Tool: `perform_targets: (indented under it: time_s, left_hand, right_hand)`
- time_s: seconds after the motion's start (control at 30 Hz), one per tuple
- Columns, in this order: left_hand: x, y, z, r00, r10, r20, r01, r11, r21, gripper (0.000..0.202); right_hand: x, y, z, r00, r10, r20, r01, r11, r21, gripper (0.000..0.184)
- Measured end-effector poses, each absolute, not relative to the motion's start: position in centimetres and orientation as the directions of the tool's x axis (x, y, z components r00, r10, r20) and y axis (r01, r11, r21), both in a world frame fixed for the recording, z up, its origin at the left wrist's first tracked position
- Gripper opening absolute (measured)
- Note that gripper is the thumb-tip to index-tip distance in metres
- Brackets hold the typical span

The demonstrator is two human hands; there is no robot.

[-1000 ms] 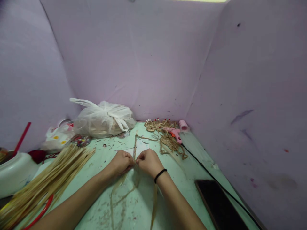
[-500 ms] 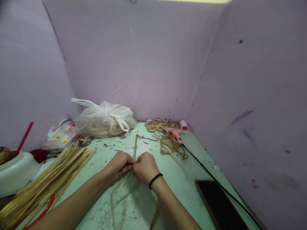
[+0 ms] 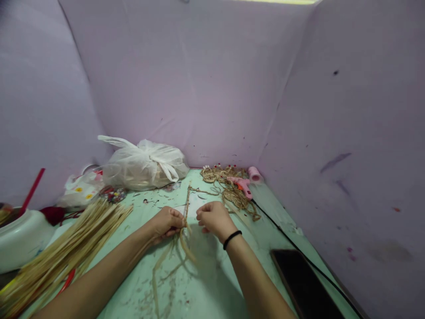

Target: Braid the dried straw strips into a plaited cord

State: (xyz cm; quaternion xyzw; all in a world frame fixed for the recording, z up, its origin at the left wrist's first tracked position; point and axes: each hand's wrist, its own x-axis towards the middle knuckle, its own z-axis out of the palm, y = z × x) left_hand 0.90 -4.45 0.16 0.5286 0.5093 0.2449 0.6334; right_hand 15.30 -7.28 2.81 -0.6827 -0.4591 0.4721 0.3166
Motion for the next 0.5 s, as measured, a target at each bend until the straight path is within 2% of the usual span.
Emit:
perform_targets:
  time_s: [0.07, 0.17, 0.23, 0.37, 0.5]
  left_hand:
    - [0.8, -4.3, -0.1, 0.379, 0.847, -0.373, 0.22, 0.309, 0.925, 0.004]
    - [0.7, -4.2, -0.2, 0.415, 0.841, -0.348, 0.213, 0.282, 0.936, 0.007]
    - [0.7, -4.2, -0.1, 0.437, 0.834, -0.338, 0.216, 0.267, 0.939, 0.008]
    - [0.9, -4.1, 0.0, 0.451, 0.826, -0.337, 0.27, 0.233, 0.934, 0.009]
    - [0.7, -4.1, -0.1, 0.454, 0.839, -0.301, 0.354, 0.14, 0.925, 0.011]
  right_hand:
    - [15.1, -7.3, 2.9, 0.065, 0.887, -0.457, 0.102, -0.462, -0.881, 0.007]
    - [14.1, -7.4, 2.4, -0.127, 0.863, -0.49, -0.017, -0.495, -0.868, 0.007]
    - [13.6, -7.4, 1.7, -0.146, 0.878, -0.455, 0.02, -0.458, -0.889, 0.009]
    - [13.5, -6.8, 0.2, -0.022, 0.933, -0.359, 0.198, -0.348, -0.916, 0.015]
    - [13.8, -6.5, -0.4, 0.034, 0.94, -0.338, 0.263, -0.335, -0.905, 0.013]
